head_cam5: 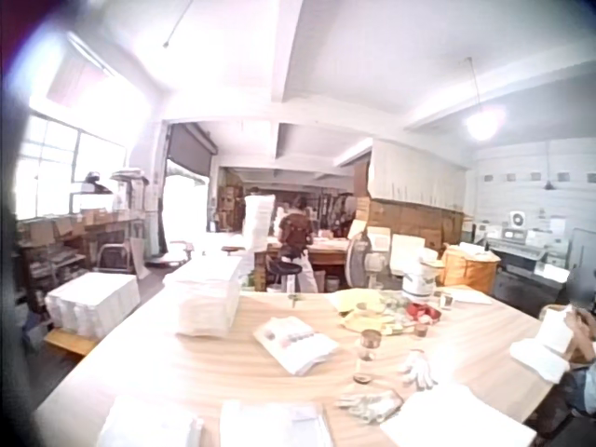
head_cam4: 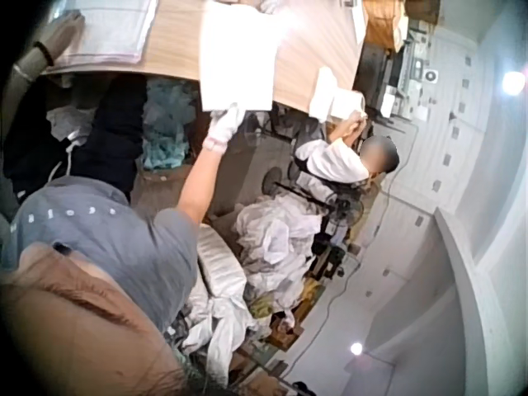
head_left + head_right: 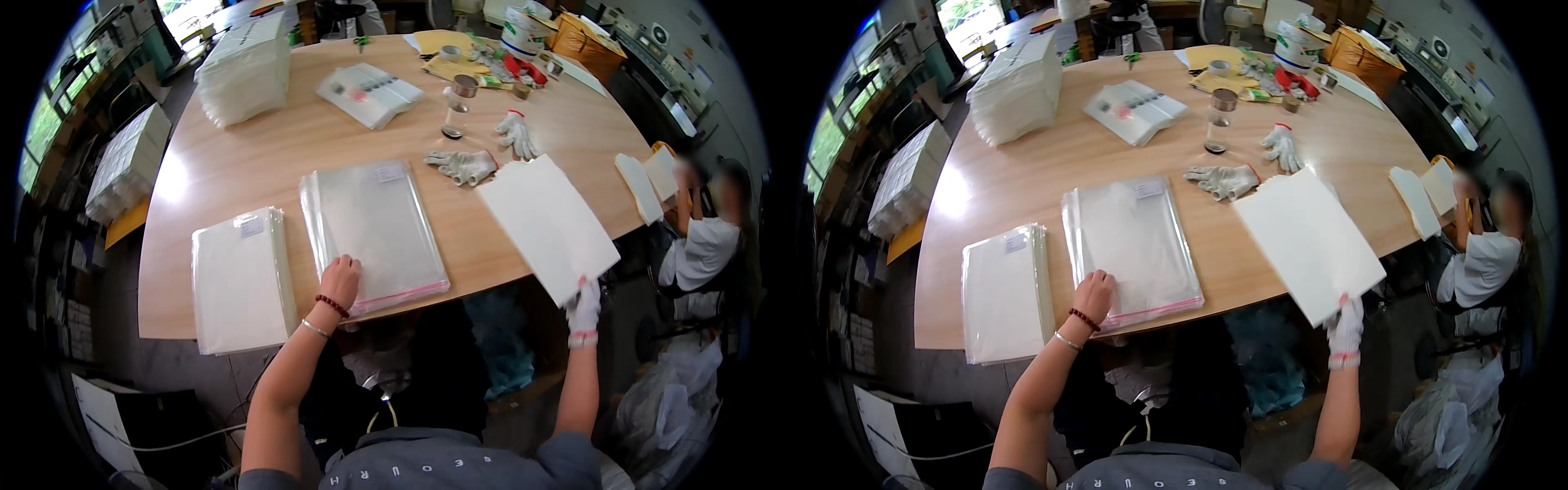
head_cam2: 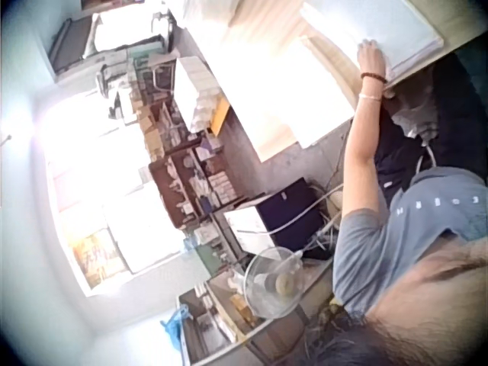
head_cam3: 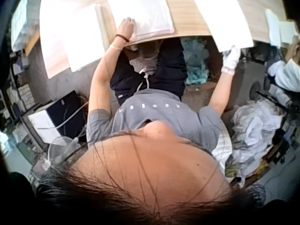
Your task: The person repeatedly picks up white sheets and places them into clear plastic bags on a table. They handle the sheets one at a time, insert them into the bags, and set the filled bags aside. Another person sits across the table handling similar items.
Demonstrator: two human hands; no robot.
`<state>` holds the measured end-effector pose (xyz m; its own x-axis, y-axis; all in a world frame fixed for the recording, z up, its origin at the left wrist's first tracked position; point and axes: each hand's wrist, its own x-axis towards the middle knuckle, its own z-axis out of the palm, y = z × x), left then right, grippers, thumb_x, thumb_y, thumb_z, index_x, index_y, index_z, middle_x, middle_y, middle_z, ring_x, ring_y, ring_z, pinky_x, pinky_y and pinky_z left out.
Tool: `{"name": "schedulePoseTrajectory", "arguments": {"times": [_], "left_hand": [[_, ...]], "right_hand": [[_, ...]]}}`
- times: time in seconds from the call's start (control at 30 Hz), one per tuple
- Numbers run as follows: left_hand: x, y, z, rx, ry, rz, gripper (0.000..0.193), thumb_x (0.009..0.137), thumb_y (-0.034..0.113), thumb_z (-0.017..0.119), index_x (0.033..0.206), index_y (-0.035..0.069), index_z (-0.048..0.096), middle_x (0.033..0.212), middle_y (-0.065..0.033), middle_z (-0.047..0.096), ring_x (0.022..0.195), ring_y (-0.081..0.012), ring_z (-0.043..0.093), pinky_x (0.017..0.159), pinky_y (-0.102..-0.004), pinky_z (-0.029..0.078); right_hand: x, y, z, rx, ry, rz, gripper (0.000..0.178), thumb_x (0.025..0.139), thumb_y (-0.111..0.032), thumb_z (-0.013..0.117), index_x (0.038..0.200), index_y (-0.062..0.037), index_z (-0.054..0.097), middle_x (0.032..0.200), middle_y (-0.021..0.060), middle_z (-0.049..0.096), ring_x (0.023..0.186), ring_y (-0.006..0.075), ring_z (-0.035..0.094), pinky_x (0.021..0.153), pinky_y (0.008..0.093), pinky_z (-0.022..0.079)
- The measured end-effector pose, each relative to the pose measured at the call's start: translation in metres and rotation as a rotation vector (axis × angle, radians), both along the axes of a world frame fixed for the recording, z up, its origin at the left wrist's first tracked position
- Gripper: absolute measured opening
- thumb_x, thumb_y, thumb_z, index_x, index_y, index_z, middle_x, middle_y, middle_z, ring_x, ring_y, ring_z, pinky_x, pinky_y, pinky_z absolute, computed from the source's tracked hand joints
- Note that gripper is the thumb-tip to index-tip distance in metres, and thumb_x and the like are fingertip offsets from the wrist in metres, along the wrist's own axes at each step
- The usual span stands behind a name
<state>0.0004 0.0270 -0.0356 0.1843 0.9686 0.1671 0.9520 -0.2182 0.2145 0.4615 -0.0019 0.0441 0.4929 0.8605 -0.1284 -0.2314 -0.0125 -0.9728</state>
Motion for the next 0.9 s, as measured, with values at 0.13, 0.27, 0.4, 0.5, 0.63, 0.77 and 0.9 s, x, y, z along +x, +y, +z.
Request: {"name": "schedulePoseTrajectory", "arguments": {"times": [0.13, 0.27, 0.4, 0.5, 0.63, 0.77, 0.9], "left_hand": [[-0.005, 0.004, -0.008, -0.006, -0.062, 0.035, 0.010, 0.078, 0.010, 0.053, 0.085, 0.005, 0.057, 0.089, -0.0117, 0.058, 0.085, -0.0296, 0.056, 0.072, -0.0378, 0.047], [-0.008, -0.004, -0.006, 0.063, -0.120, -0.019, 0.012, 0.077, 0.011, 0.054, 0.086, 0.006, 0.059, 0.093, -0.0107, 0.058, 0.091, -0.0287, 0.055, 0.075, -0.0363, 0.048], [-0.011, -0.022, 0.008, 0.471, -0.069, 0.136, 0.017, 0.073, 0.013, 0.059, 0.088, 0.006, 0.058, 0.099, -0.0111, 0.055, 0.094, -0.0277, 0.054, 0.073, -0.0369, 0.047], [-0.009, -0.031, 0.019, 0.021, -0.500, 0.488, 0.026, 0.081, 0.024, 0.060, 0.092, 0.002, 0.056, 0.090, -0.0147, 0.060, 0.081, -0.0333, 0.058, 0.067, -0.0392, 0.048], [-0.014, -0.033, 0.027, -0.469, -1.263, 0.391, 0.023, 0.084, 0.015, 0.054, 0.087, -0.007, 0.057, 0.074, -0.0157, 0.064, 0.061, -0.0206, 0.063, 0.055, -0.0296, 0.050], [-0.004, -0.048, 0.021, -0.427, -1.033, 0.374, 0.019, 0.082, 0.008, 0.050, 0.088, -0.008, 0.058, 0.072, -0.0143, 0.065, 0.060, -0.0175, 0.064, 0.055, -0.0275, 0.051], [0.038, -0.066, 0.002, -0.166, -1.164, 0.292, 0.020, 0.082, 0.008, 0.054, 0.096, -0.006, 0.055, 0.081, -0.0130, 0.064, 0.070, -0.0185, 0.064, 0.061, -0.0289, 0.051]], "right_hand": [[-0.050, -0.087, 0.013, -0.054, -0.001, 0.438, 0.034, 0.087, -0.022, 0.051, 0.113, -0.0004, 0.052, 0.100, 0.0085, 0.059, 0.091, 0.0167, 0.057, 0.080, 0.0299, 0.046], [-0.084, -0.126, 0.002, -0.283, 0.265, 0.626, 0.037, 0.085, -0.022, 0.052, 0.113, 0.0026, 0.052, 0.107, 0.0105, 0.058, 0.093, 0.0188, 0.057, 0.080, 0.0294, 0.046], [-0.111, -0.139, -0.014, -0.196, 0.305, 0.442, 0.037, 0.085, -0.013, 0.047, 0.119, 0.0027, 0.048, 0.109, 0.0125, 0.057, 0.098, 0.0222, 0.057, 0.083, 0.0324, 0.047], [-0.131, -0.145, -0.023, -0.215, 0.320, 0.388, 0.039, 0.086, -0.018, 0.046, 0.121, 0.0009, 0.045, 0.111, 0.0132, 0.056, 0.100, 0.0224, 0.057, 0.084, 0.0333, 0.047], [-0.152, -0.155, -0.022, -0.145, 0.311, 0.364, 0.042, 0.088, -0.018, 0.044, 0.125, 0.0000, 0.040, 0.119, 0.0137, 0.051, 0.107, 0.0238, 0.052, 0.088, 0.0347, 0.046], [-0.169, -0.158, -0.013, -0.133, 0.286, 0.298, 0.038, 0.091, -0.020, 0.043, 0.123, -0.0017, 0.041, 0.118, 0.0131, 0.050, 0.104, 0.0221, 0.053, 0.083, 0.0336, 0.048], [-0.180, -0.156, -0.007, -0.259, 0.348, 0.218, 0.027, 0.092, -0.019, 0.045, 0.115, -0.0058, 0.047, 0.099, 0.0064, 0.056, 0.071, 0.0126, 0.056, 0.052, 0.0238, 0.047]]}}
